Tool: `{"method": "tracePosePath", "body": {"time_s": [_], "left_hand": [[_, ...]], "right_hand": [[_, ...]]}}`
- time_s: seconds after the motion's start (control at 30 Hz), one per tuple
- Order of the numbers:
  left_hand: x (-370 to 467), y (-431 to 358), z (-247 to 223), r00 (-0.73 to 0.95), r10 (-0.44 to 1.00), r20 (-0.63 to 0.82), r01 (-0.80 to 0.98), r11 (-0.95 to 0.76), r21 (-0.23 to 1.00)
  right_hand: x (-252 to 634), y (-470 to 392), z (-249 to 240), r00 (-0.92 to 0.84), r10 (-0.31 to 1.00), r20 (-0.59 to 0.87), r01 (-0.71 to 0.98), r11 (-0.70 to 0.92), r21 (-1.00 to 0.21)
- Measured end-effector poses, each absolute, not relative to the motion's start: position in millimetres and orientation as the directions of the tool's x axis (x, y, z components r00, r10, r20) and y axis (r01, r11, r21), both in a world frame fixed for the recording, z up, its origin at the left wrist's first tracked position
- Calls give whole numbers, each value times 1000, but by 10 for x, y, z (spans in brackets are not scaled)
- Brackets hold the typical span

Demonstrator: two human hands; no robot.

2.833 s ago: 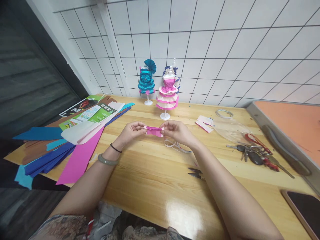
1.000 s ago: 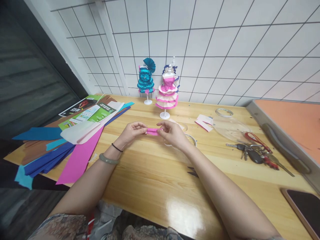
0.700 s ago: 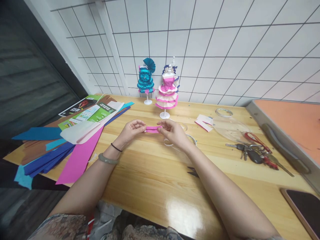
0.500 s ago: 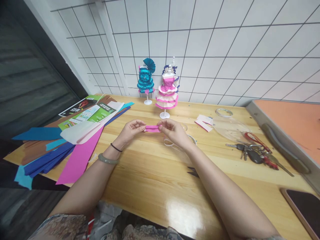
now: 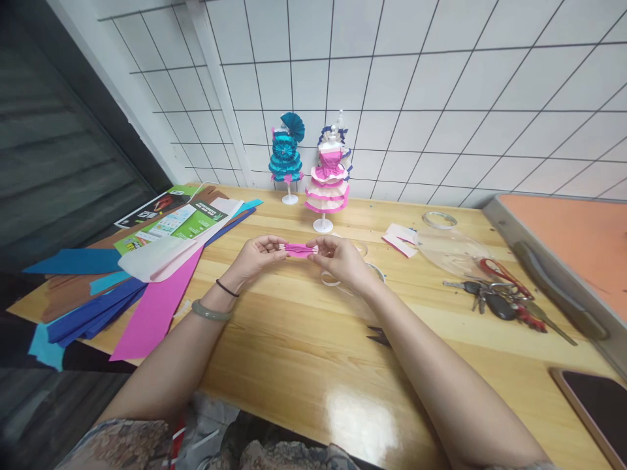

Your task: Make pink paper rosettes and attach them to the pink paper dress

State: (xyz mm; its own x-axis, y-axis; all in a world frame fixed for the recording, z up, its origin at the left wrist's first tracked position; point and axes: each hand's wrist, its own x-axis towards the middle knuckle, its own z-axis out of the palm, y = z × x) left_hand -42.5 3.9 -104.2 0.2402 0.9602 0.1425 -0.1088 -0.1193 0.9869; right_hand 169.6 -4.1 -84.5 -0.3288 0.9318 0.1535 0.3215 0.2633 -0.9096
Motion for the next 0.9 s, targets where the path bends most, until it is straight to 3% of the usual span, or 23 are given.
{"method": "tracePosePath", "body": {"time_s": [0.73,0.9], "left_hand": [[-429,27,-1000,215,967,135,12,-141,990],[-432,9,-980,244,960,136,44,-151,988]], "right_hand": [[1712,-88,-743,-342,916,211,506,369,-779],[1728,-83,-740,-381,907,178,443,348,-826]]}}
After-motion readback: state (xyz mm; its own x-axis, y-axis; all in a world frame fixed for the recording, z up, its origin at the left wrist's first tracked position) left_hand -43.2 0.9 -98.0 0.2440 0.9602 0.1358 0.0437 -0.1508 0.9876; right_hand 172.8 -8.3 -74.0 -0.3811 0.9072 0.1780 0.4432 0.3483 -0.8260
